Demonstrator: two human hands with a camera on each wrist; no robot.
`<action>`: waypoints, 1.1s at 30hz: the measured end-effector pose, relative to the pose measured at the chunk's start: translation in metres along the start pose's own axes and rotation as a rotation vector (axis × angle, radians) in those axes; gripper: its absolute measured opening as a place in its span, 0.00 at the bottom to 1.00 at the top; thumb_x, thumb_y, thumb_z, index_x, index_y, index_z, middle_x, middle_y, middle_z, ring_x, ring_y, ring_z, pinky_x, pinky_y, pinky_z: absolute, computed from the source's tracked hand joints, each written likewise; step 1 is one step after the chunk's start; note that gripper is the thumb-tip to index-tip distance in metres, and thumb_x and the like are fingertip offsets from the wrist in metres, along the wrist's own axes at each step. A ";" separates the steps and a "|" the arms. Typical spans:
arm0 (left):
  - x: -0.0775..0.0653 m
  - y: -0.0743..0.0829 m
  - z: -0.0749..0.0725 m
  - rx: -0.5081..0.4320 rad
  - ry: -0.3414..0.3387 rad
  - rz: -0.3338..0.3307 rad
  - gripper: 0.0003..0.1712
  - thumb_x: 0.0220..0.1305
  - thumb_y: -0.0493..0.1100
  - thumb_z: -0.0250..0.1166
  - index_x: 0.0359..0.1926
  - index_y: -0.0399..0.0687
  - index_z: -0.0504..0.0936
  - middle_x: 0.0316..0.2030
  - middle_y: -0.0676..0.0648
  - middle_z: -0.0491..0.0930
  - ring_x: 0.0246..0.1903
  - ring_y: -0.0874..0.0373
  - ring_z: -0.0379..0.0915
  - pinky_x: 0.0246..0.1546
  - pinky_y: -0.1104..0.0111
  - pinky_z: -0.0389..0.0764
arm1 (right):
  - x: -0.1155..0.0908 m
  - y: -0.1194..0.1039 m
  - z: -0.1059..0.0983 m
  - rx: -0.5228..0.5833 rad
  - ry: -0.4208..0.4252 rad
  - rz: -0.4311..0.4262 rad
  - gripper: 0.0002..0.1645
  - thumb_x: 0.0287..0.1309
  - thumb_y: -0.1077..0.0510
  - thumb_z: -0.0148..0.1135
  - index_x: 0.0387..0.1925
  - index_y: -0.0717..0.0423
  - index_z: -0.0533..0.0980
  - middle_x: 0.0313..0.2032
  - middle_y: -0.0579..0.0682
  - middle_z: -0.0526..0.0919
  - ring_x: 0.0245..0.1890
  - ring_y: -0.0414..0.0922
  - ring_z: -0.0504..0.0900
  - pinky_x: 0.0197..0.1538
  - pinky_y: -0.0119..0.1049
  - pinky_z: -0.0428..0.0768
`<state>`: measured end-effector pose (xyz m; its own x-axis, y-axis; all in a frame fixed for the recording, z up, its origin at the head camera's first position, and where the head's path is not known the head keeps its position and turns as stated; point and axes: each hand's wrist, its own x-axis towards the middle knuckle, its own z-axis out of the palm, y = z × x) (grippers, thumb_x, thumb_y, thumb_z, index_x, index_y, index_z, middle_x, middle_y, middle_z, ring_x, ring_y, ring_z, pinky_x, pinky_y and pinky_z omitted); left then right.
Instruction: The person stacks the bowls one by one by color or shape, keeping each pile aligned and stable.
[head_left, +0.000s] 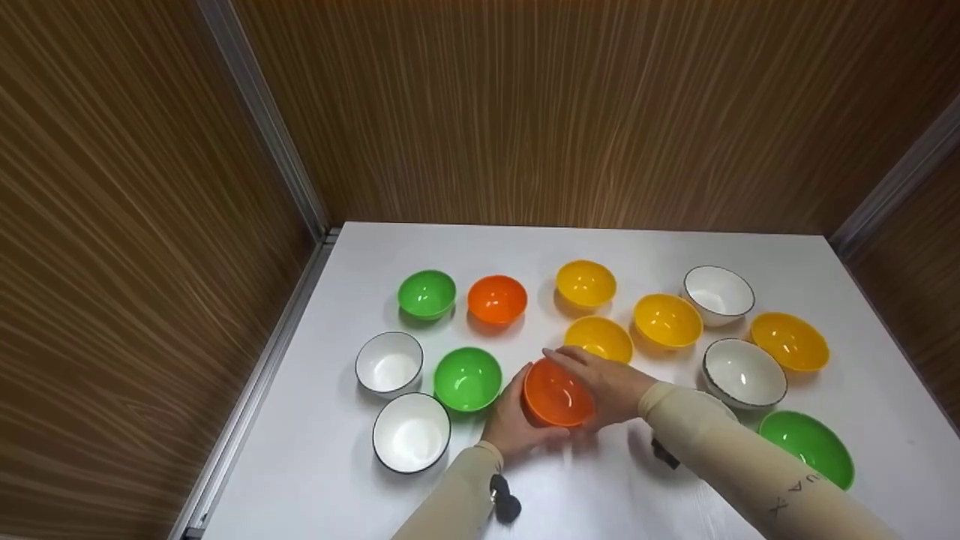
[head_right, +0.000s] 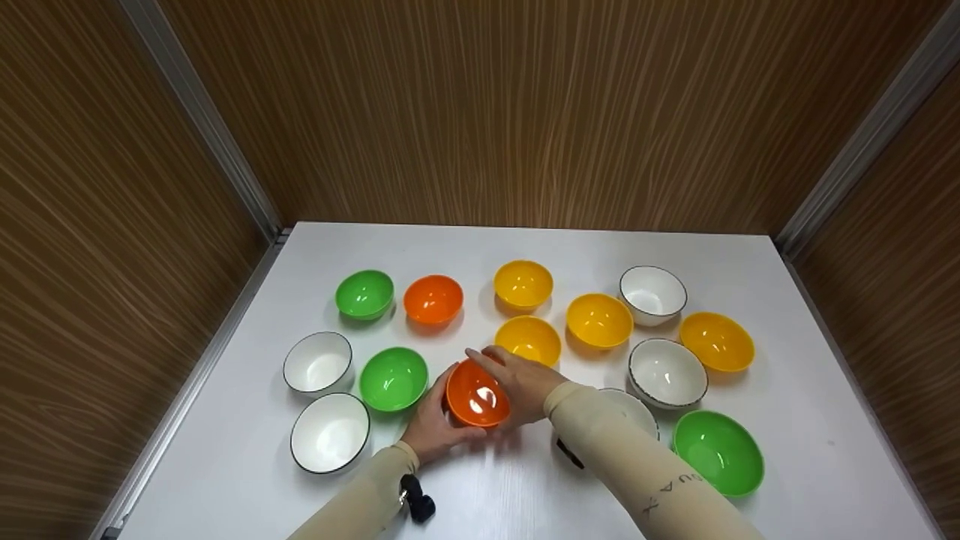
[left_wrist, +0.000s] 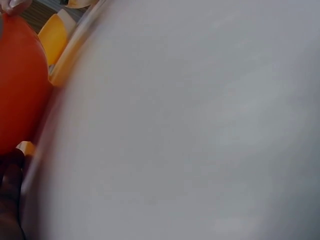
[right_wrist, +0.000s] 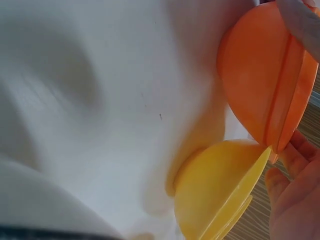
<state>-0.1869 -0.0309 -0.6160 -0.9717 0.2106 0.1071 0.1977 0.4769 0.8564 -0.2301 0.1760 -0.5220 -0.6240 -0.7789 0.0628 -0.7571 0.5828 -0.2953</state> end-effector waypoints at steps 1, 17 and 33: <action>0.000 0.000 0.000 0.009 0.000 0.001 0.70 0.34 0.72 0.74 0.74 0.51 0.52 0.69 0.54 0.62 0.65 0.60 0.61 0.65 0.62 0.64 | 0.000 -0.001 -0.002 0.007 -0.015 0.015 0.72 0.30 0.36 0.79 0.74 0.50 0.51 0.67 0.55 0.62 0.58 0.53 0.74 0.56 0.46 0.77; -0.002 0.004 0.001 -0.018 0.002 -0.037 0.68 0.35 0.68 0.77 0.74 0.56 0.51 0.67 0.56 0.64 0.64 0.60 0.61 0.65 0.61 0.64 | 0.056 -0.014 -0.058 0.164 0.129 0.369 0.27 0.61 0.42 0.61 0.54 0.56 0.77 0.42 0.52 0.84 0.43 0.51 0.83 0.49 0.47 0.81; -0.001 0.001 0.001 -0.037 0.023 0.019 0.68 0.36 0.64 0.79 0.74 0.50 0.53 0.67 0.53 0.64 0.65 0.58 0.62 0.66 0.59 0.64 | 0.109 0.016 -0.060 -0.075 -0.005 0.244 0.19 0.58 0.56 0.67 0.52 0.53 0.80 0.42 0.53 0.85 0.40 0.47 0.84 0.47 0.43 0.83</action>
<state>-0.1854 -0.0297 -0.6161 -0.9707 0.1991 0.1346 0.2114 0.4412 0.8722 -0.3214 0.1144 -0.4625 -0.7892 -0.6141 -0.0065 -0.5966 0.7690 -0.2295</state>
